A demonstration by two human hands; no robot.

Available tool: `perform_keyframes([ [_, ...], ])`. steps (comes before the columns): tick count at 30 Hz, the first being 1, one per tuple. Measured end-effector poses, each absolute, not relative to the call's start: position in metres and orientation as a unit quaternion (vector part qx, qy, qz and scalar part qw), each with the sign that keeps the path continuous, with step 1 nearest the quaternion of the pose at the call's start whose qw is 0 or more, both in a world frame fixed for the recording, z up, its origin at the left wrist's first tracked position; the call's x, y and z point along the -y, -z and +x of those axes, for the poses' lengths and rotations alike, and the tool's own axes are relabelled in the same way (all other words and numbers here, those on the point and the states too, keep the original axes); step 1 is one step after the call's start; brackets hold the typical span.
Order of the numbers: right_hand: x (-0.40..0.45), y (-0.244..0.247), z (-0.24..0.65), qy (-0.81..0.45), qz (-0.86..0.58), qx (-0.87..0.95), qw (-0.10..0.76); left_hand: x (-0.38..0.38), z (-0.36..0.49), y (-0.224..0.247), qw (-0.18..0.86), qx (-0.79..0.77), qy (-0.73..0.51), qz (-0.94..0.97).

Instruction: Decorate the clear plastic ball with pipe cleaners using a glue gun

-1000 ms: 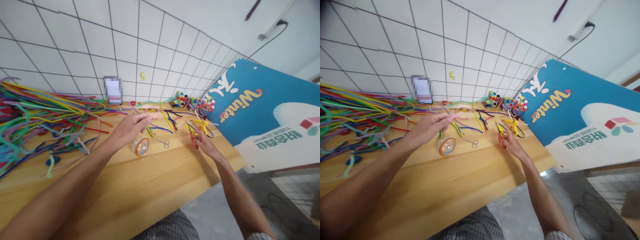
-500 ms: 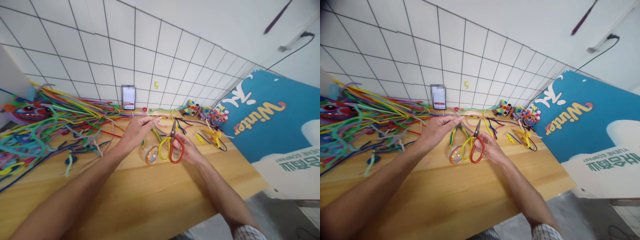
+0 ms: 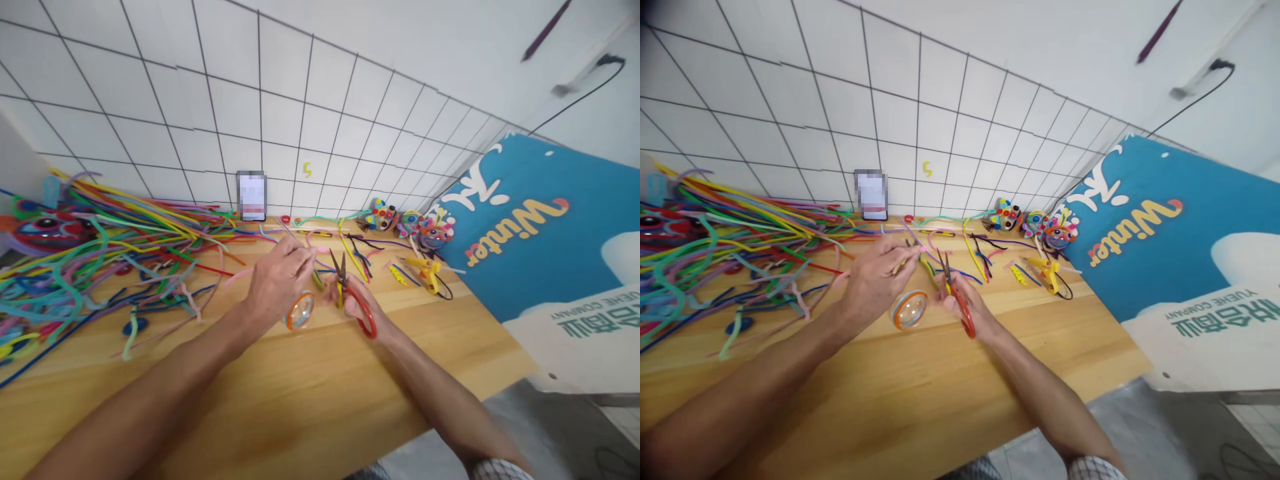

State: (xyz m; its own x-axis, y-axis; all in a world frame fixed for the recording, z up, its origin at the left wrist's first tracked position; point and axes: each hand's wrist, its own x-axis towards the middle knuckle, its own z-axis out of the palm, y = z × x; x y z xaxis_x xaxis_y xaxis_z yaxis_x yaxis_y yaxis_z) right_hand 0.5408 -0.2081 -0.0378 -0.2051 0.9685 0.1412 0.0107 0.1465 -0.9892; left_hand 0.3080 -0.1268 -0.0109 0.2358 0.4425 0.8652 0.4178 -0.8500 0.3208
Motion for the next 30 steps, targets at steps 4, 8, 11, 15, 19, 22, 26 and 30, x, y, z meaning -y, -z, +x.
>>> perform_keyframes([
  [4, 0.215, 0.043, 0.533, -0.491, -0.440, 0.598, 0.457, 0.129, 0.310, 0.015, -0.029, -0.266, -0.544, 0.795],
  [8, 0.216, 0.045, 0.522, -0.480, -0.447, 0.606, 0.450, 0.137, 0.316, 0.022, -0.048, -0.263, -0.522, 0.810],
  [11, 0.214, 0.043, 0.518, -0.452, -0.444, 0.612, 0.474, 0.144, 0.322, 0.027, -0.044, -0.272, -0.494, 0.825],
  [15, 0.215, 0.040, 0.517, -0.439, -0.444, 0.607, 0.492, 0.150, 0.326, 0.031, -0.031, -0.285, -0.458, 0.842],
  [19, 0.215, 0.041, 0.517, -0.439, -0.451, 0.599, 0.494, 0.151, 0.325, 0.032, -0.008, -0.298, -0.434, 0.850],
  [22, 0.214, 0.044, 0.518, -0.448, -0.456, 0.590, 0.492, 0.151, 0.324, 0.031, -0.013, -0.286, -0.439, 0.852],
  [26, 0.215, 0.047, 0.517, -0.453, -0.459, 0.585, 0.492, 0.152, 0.325, 0.031, -0.004, -0.284, -0.435, 0.854],
  [30, 0.215, 0.043, 0.519, -0.444, -0.464, 0.587, 0.494, 0.149, 0.324, 0.026, 0.014, -0.298, -0.457, 0.838],
])
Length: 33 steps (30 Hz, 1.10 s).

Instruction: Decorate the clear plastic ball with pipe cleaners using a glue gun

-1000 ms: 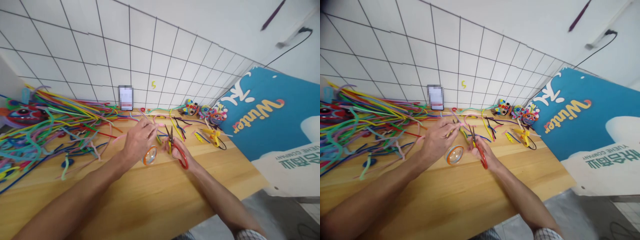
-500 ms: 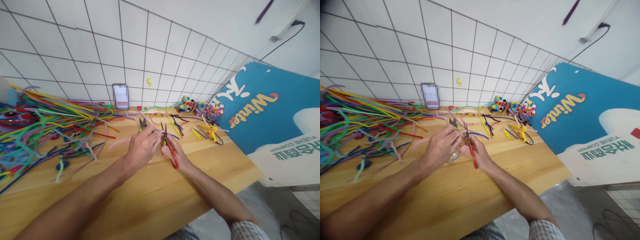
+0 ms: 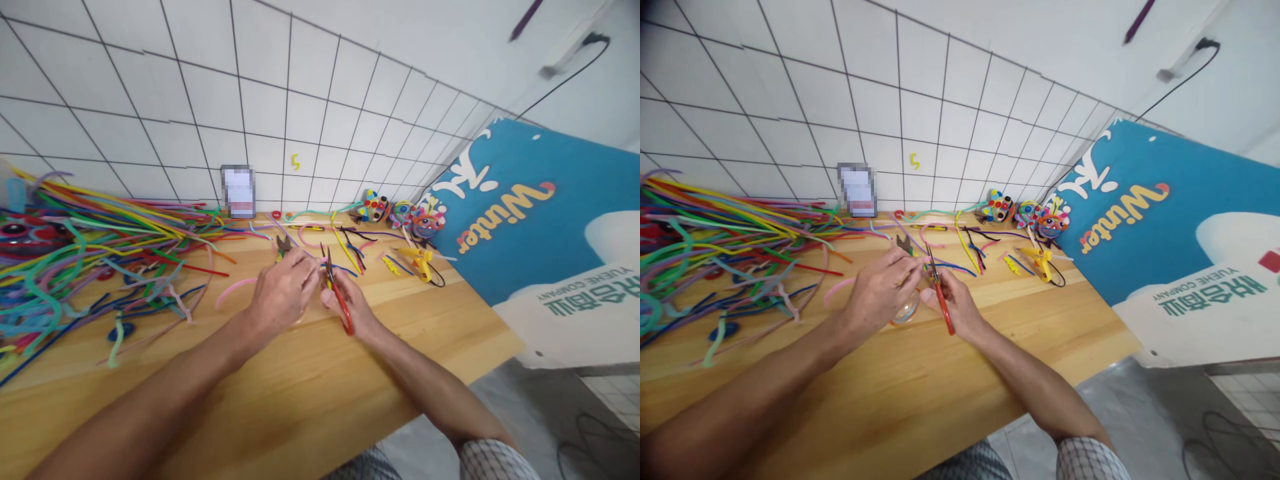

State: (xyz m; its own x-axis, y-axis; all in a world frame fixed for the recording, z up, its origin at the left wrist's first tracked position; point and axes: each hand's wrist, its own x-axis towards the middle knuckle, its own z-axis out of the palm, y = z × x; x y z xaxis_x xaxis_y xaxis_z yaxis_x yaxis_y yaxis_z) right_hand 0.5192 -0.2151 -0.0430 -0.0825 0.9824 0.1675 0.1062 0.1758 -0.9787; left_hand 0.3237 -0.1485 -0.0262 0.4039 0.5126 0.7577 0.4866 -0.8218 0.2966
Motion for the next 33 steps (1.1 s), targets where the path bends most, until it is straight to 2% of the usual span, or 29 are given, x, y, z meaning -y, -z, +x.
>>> perform_keyframes([
  [2, 0.214, 0.036, 0.527, -0.433, -0.478, 0.604, 0.468, 0.145, 0.320, 0.020, 0.028, -0.297, -0.477, 0.827],
  [5, 0.210, 0.024, 0.556, -0.371, -0.534, 0.654, 0.387, 0.140, 0.312, 0.006, 0.078, -0.315, -0.487, 0.811],
  [11, 0.214, 0.020, 0.649, -0.103, -0.699, 0.683, 0.186, 0.134, 0.299, -0.022, 0.201, -0.376, -0.482, 0.766],
  [15, 0.233, 0.029, 0.694, -0.074, -0.765, 0.637, 0.055, 0.132, 0.293, -0.040, 0.318, -0.376, -0.496, 0.715],
  [19, 0.249, 0.032, 0.711, -0.080, -0.757, 0.649, -0.007, 0.136, 0.282, -0.060, 0.459, -0.368, -0.498, 0.637],
  [22, 0.255, 0.026, 0.703, -0.067, -0.758, 0.649, 0.000, 0.144, 0.274, -0.074, 0.525, -0.334, -0.527, 0.579],
  [25, 0.261, 0.010, 0.675, -0.050, -0.751, 0.649, 0.106, 0.154, 0.268, -0.088, 0.526, -0.289, -0.575, 0.557],
  [28, 0.274, -0.016, 0.625, -0.184, -0.648, 0.696, 0.249, 0.168, 0.268, -0.101, 0.515, -0.255, -0.634, 0.518],
  [33, 0.279, -0.046, 0.540, -0.404, -0.487, 0.696, 0.340, 0.185, 0.286, -0.099, 0.547, -0.239, -0.646, 0.475],
])
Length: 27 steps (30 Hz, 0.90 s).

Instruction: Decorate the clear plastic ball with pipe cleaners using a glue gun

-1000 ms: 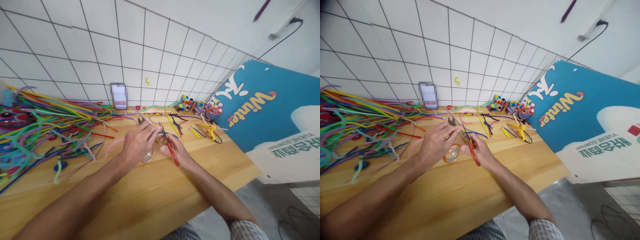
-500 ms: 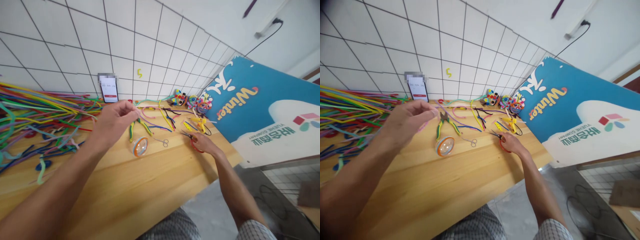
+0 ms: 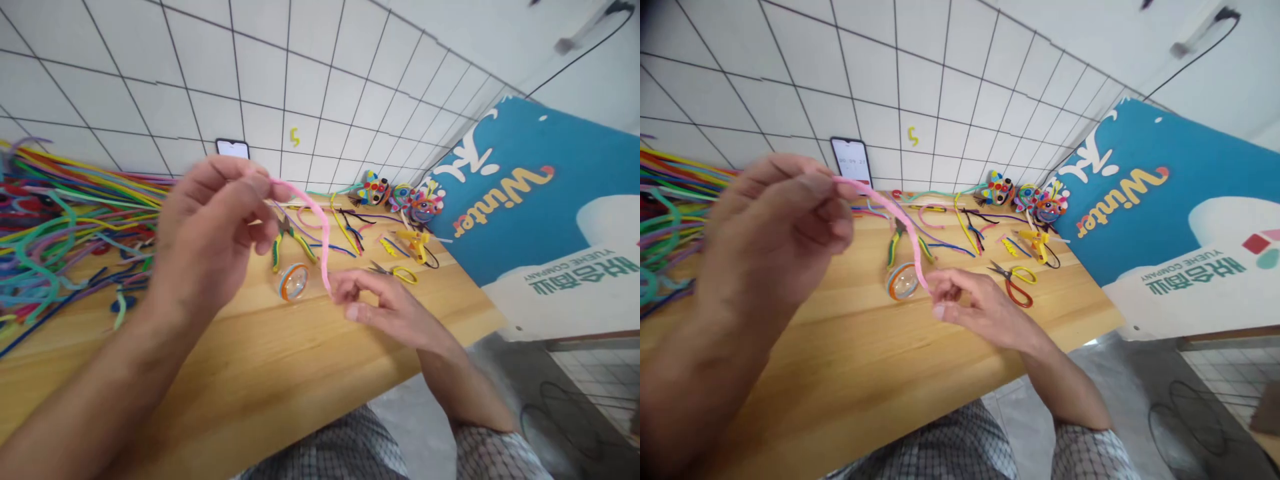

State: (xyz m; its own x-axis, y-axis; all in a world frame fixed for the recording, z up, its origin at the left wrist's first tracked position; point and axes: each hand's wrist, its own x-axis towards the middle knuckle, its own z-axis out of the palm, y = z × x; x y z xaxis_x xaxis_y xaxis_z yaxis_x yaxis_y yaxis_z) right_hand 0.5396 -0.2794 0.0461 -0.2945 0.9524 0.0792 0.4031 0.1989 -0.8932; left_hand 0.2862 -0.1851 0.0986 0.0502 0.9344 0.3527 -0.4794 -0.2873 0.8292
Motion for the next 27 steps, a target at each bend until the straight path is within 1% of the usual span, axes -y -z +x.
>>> perform_keyframes([
  [2, 0.266, -0.043, 0.521, -0.436, -0.471, 0.663, 0.385, 0.183, 0.297, -0.086, 0.568, -0.242, -0.609, 0.497],
  [3, 0.257, -0.038, 0.516, -0.432, -0.472, 0.643, 0.420, 0.180, 0.301, -0.079, 0.579, -0.251, -0.592, 0.501],
  [4, 0.248, -0.033, 0.514, -0.409, -0.481, 0.622, 0.464, 0.175, 0.305, -0.071, 0.582, -0.260, -0.581, 0.505],
  [6, 0.233, -0.023, 0.515, -0.310, -0.507, 0.583, 0.554, 0.164, 0.311, -0.058, 0.577, -0.268, -0.589, 0.497],
  [8, 0.224, -0.017, 0.517, -0.220, -0.523, 0.564, 0.599, 0.153, 0.315, -0.048, 0.576, -0.277, -0.604, 0.476],
  [9, 0.222, -0.015, 0.517, -0.212, -0.525, 0.567, 0.598, 0.150, 0.316, -0.044, 0.579, -0.278, -0.608, 0.467],
  [10, 0.220, -0.014, 0.517, -0.236, -0.523, 0.572, 0.586, 0.148, 0.318, -0.041, 0.585, -0.278, -0.608, 0.459],
  [13, 0.208, -0.014, 0.512, -0.408, -0.484, 0.550, 0.545, 0.151, 0.324, -0.033, 0.622, -0.276, -0.583, 0.444],
  [14, 0.201, -0.013, 0.510, -0.456, -0.464, 0.526, 0.547, 0.154, 0.327, -0.031, 0.639, -0.276, -0.567, 0.441],
  [16, 0.185, -0.012, 0.510, -0.504, -0.433, 0.472, 0.579, 0.158, 0.332, -0.025, 0.667, -0.280, -0.528, 0.445],
  [18, 0.169, -0.011, 0.514, -0.507, -0.419, 0.436, 0.615, 0.159, 0.335, -0.017, 0.674, -0.293, -0.490, 0.468],
  [20, 0.157, -0.010, 0.519, -0.496, -0.416, 0.422, 0.634, 0.156, 0.338, -0.010, 0.658, -0.318, -0.450, 0.514],
  [23, 0.150, -0.009, 0.522, -0.463, -0.427, 0.423, 0.651, 0.150, 0.341, 0.001, 0.597, -0.354, -0.395, 0.602],
  [25, 0.149, -0.010, 0.520, -0.432, -0.440, 0.431, 0.659, 0.146, 0.341, 0.006, 0.550, -0.365, -0.381, 0.648],
  [27, 0.148, -0.012, 0.517, -0.407, -0.449, 0.444, 0.660, 0.143, 0.340, 0.008, 0.524, -0.371, -0.370, 0.671],
])
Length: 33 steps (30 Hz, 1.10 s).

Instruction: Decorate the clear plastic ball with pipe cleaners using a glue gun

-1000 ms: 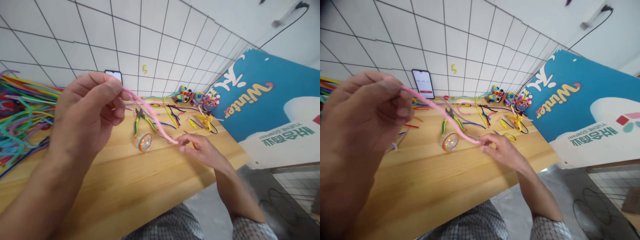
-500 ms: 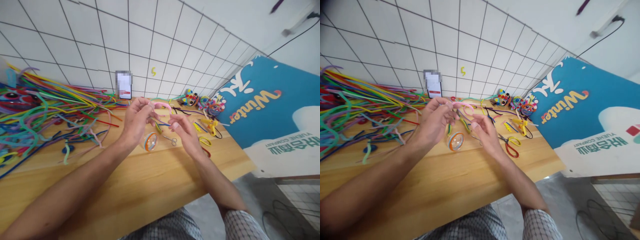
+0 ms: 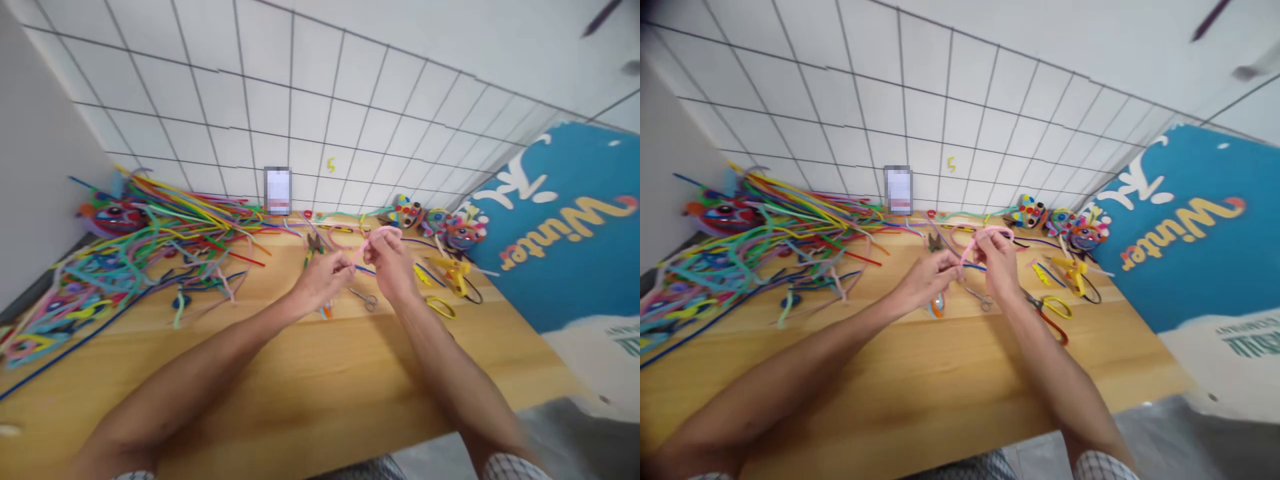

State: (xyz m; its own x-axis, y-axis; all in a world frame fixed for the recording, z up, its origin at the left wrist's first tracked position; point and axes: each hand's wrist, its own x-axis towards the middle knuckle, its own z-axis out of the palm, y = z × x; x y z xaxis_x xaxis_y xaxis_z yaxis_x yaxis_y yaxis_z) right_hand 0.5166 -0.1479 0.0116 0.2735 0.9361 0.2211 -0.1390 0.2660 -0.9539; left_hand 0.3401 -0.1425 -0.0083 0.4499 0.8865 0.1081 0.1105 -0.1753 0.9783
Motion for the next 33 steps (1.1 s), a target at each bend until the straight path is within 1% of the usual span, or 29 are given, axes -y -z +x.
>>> perform_keyframes([
  [2, 0.145, -0.012, 0.513, -0.386, -0.449, 0.456, 0.664, 0.138, 0.338, 0.009, 0.522, -0.378, -0.376, 0.666],
  [8, 0.130, -0.005, 0.512, -0.320, -0.461, 0.460, 0.688, 0.126, 0.332, 0.009, 0.573, -0.361, -0.411, 0.610],
  [14, 0.122, -0.004, 0.524, -0.362, -0.452, 0.435, 0.690, 0.131, 0.332, 0.018, 0.533, -0.332, -0.400, 0.668],
  [17, 0.126, -0.008, 0.525, -0.386, -0.442, 0.471, 0.658, 0.133, 0.332, 0.019, 0.528, -0.318, -0.409, 0.673],
  [20, 0.133, -0.009, 0.522, -0.412, -0.443, 0.523, 0.600, 0.132, 0.333, 0.018, 0.550, -0.309, -0.419, 0.653],
  [22, 0.135, -0.007, 0.520, -0.409, -0.456, 0.541, 0.576, 0.131, 0.332, 0.018, 0.564, -0.301, -0.424, 0.642],
  [24, 0.135, -0.004, 0.520, -0.379, -0.477, 0.553, 0.569, 0.131, 0.332, 0.018, 0.563, -0.294, -0.431, 0.642],
  [28, 0.131, 0.001, 0.526, -0.309, -0.510, 0.567, 0.568, 0.132, 0.332, 0.023, 0.528, -0.302, -0.440, 0.661],
  [33, 0.128, 0.003, 0.529, -0.370, -0.488, 0.590, 0.526, 0.125, 0.332, 0.032, 0.530, -0.313, -0.424, 0.664],
])
